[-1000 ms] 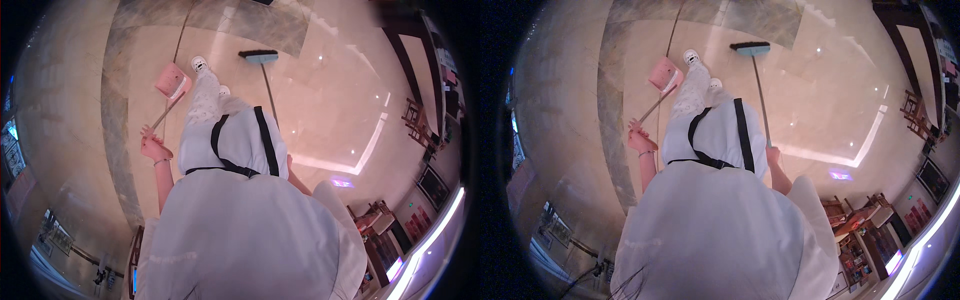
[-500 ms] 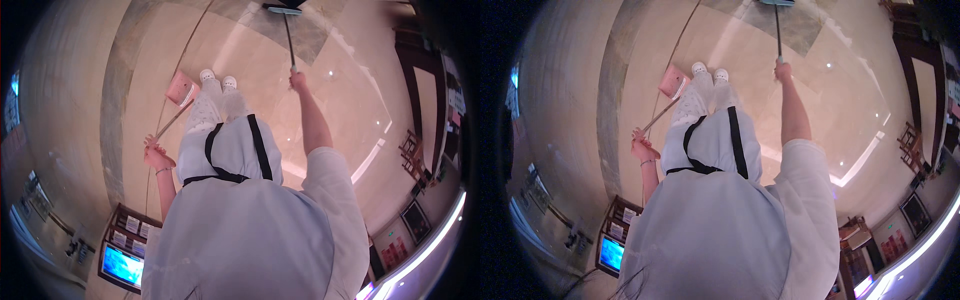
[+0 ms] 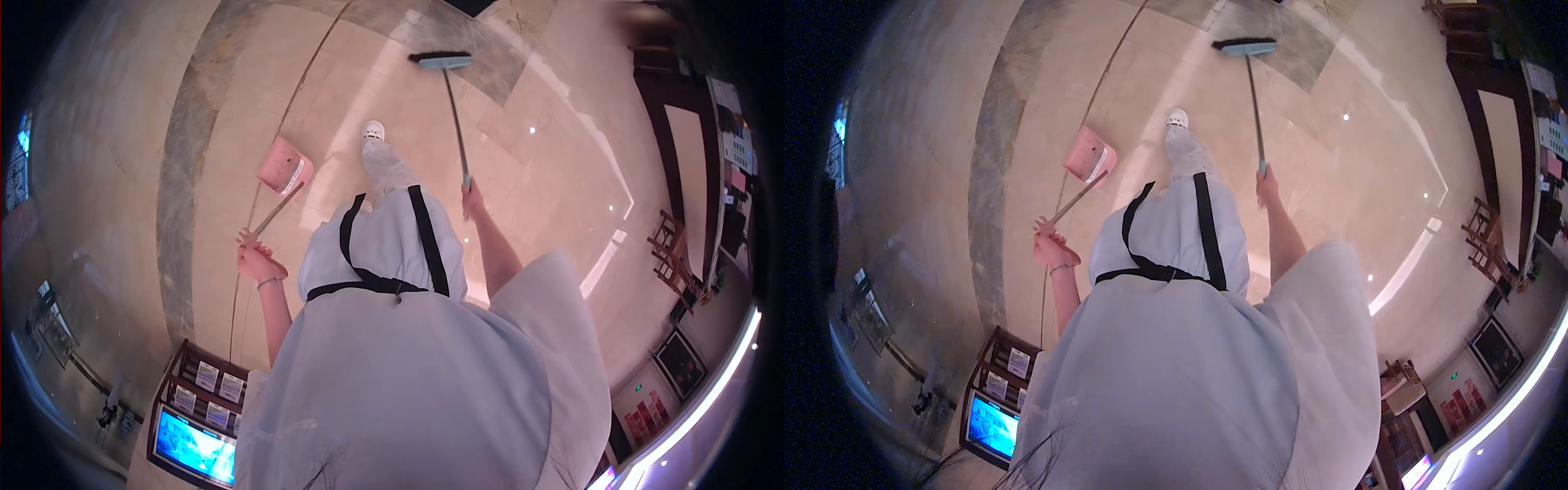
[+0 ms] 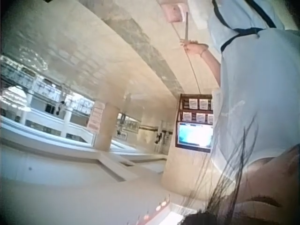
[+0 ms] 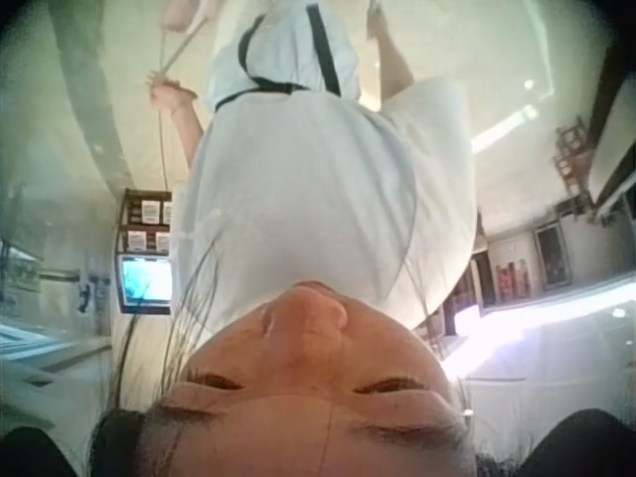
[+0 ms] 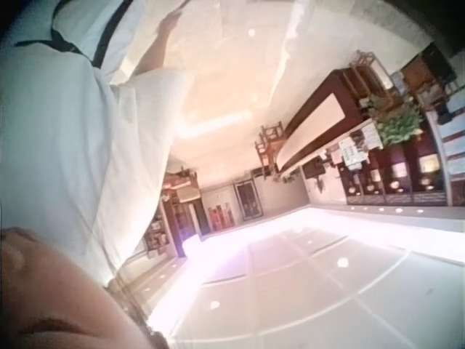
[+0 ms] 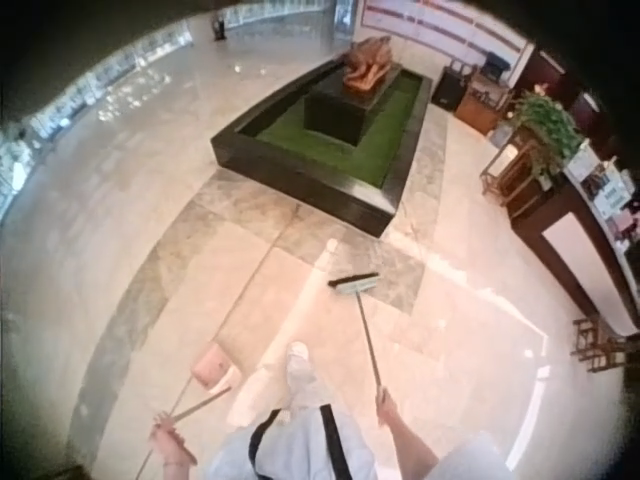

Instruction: The recorder is using a broom and a dustpan to sweep the floor in a lobby area.

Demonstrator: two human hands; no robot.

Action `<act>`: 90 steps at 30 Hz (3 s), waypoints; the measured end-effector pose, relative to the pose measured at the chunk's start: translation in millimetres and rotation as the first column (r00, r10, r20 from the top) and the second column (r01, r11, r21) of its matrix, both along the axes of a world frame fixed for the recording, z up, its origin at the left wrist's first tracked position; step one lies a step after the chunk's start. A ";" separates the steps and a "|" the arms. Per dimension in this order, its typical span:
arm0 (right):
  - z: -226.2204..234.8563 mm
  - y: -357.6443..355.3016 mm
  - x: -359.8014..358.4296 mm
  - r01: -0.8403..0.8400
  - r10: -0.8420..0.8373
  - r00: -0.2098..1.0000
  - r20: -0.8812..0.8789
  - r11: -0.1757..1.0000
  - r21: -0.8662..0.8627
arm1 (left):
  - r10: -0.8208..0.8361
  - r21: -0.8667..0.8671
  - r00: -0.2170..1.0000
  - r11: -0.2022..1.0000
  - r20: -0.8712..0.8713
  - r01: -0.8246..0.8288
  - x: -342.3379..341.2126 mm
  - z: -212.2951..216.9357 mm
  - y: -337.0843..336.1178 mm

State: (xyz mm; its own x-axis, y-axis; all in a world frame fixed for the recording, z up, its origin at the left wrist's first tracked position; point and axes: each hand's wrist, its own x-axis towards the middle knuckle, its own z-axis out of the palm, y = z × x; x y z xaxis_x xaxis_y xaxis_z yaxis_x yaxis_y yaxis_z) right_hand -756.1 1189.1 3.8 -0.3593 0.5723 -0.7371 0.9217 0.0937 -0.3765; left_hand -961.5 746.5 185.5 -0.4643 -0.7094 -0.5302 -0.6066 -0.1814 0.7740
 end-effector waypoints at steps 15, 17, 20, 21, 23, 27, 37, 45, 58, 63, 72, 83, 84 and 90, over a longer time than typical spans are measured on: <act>58.6 -165.3 150.7 -0.005 -0.064 0.921 0.384 0.984 0.176 | -0.029 0.118 0.990 0.992 -0.137 0.046 119.0 0.9 -77.4; 71.2 -160.7 148.3 -0.033 -0.054 0.921 0.386 0.976 0.216 | -0.005 0.096 0.998 0.995 -0.068 0.011 144.7 6.5 -89.3; 100.5 -118.0 152.0 -0.230 0.117 0.931 0.345 0.924 0.306 | 0.031 0.117 0.998 0.993 -0.052 -0.025 177.8 -11.9 -83.5; 103.1 -98.3 161.3 -0.314 0.210 0.923 0.322 0.896 0.315 | 0.053 0.113 0.997 0.993 -0.053 -0.046 188.0 -11.5 -79.5; 120.5 -66.0 156.3 -0.461 0.369 0.875 0.312 0.831 0.311 | 0.130 0.117 0.988 0.986 -0.078 -0.121 202.6 -9.5 -65.3; 133.6 -21.6 105.1 -0.668 0.593 0.743 0.311 0.687 0.286 | 0.150 0.119 0.987 0.983 -0.062 -0.142 205.6 -1.5 -56.1; 110.6 -47.8 -62.5 -0.851 0.842 0.502 0.197 0.439 0.289 | 0.259 -0.041 0.965 0.965 0.033 -0.258 242.8 26.1 -58.4; 93.5 -49.9 -87.8 -0.838 0.860 0.505 0.077 0.466 0.282 | 0.284 -0.120 0.957 0.950 -0.054 -0.288 237.5 78.6 6.8; 110.3 130.3 143.0 -0.745 0.716 0.667 0.207 0.631 0.216 | 0.147 -0.111 0.989 0.983 -0.001 -0.146 241.3 129.7 113.3; 164.4 135.2 286.2 -0.407 0.422 0.781 0.460 0.903 -0.138 | 0.219 -0.022 0.975 0.976 0.041 -0.219 263.2 134.2 149.9; 211.6 135.1 264.5 -0.412 0.300 0.839 0.455 0.895 0.170 | 0.207 0.161 0.973 0.962 0.106 -0.222 279.5 113.9 189.7; 99.2 166.7 19.7 -0.239 0.230 0.967 0.105 0.968 0.080 | 0.315 0.103 0.949 0.944 0.001 -0.313 323.5 129.6 230.9; 94.1 173.4 5.1 -0.203 0.196 0.976 0.098 0.977 0.071 | 0.320 0.106 0.947 0.942 -0.001 -0.319 327.8 129.6 231.8; 122.8 170.5 -24.4 -0.167 0.166 0.985 0.039 0.986 0.020 | 0.285 -0.034 0.958 0.958 -0.027 -0.286 358.3 137.4 235.2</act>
State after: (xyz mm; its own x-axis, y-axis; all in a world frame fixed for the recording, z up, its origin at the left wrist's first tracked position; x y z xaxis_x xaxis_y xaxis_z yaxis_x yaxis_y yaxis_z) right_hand -780.5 1359.5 126.6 -0.4234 0.5238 -0.7391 0.9059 0.2552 -0.3381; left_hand -603.3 981.6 322.9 -0.2503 -0.8332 -0.4931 -0.5171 -0.3155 0.7956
